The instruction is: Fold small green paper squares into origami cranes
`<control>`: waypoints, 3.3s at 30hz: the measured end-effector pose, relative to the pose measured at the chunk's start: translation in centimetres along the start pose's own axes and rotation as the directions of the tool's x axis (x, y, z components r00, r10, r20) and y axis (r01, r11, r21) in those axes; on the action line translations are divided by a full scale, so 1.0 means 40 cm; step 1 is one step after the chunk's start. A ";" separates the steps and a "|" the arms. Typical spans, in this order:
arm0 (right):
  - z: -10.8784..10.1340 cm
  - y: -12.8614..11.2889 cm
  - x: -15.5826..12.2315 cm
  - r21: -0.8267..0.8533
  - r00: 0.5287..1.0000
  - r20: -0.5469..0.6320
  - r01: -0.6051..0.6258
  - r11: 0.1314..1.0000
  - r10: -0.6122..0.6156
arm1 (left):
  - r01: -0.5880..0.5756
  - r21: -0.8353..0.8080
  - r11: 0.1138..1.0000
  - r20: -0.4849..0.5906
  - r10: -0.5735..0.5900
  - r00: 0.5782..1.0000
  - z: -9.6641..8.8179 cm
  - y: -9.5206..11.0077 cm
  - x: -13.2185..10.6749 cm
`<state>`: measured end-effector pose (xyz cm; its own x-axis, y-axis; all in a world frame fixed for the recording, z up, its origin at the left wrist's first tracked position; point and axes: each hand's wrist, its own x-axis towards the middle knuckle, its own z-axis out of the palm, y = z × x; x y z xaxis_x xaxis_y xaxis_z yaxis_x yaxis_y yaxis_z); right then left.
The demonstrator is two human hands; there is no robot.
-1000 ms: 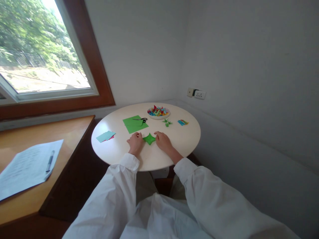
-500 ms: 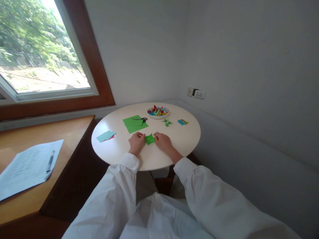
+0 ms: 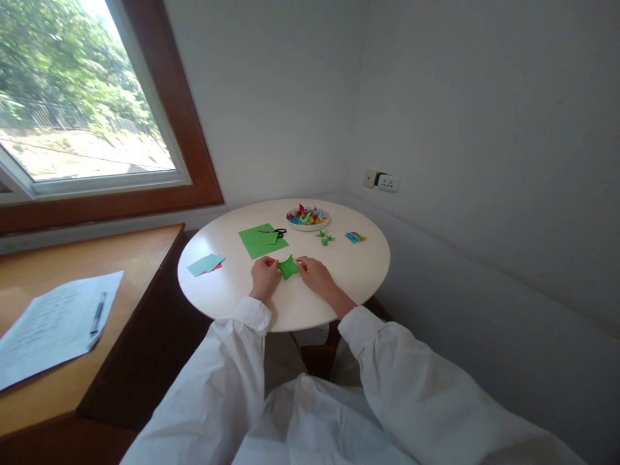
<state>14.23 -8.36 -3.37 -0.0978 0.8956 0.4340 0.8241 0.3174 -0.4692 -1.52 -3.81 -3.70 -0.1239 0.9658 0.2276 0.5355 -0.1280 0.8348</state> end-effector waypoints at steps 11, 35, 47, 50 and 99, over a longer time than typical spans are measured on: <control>0.013 0.024 0.012 0.238 0.992 -0.127 0.033 0.971 -0.003 | -0.042 -0.237 0.971 -0.005 0.042 0.999 0.009 0.004 0.006; 0.023 0.054 0.028 0.585 0.960 -0.207 -0.032 0.810 0.188 | 0.031 -0.570 0.821 0.262 0.146 0.954 0.010 0.013 -0.010; 0.026 0.053 0.028 0.612 0.969 -0.170 -0.038 0.790 0.179 | 0.040 -0.606 0.794 0.315 0.193 0.929 0.017 0.017 -0.012; 0.026 0.053 0.027 0.617 0.972 -0.159 -0.037 0.786 0.171 | 0.047 -0.621 0.783 0.319 0.197 0.927 0.016 0.019 -0.013; 0.041 0.060 0.030 0.690 0.996 -0.067 0.005 0.723 0.057 | 0.030 -0.593 0.805 0.314 0.197 0.929 0.017 0.022 -0.015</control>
<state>15.17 -6.02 -5.22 -0.0130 0.8893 0.4572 0.2105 0.4494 -0.8682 -0.39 -4.34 -3.43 0.2530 0.9426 0.2180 -0.0677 -0.2075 0.9759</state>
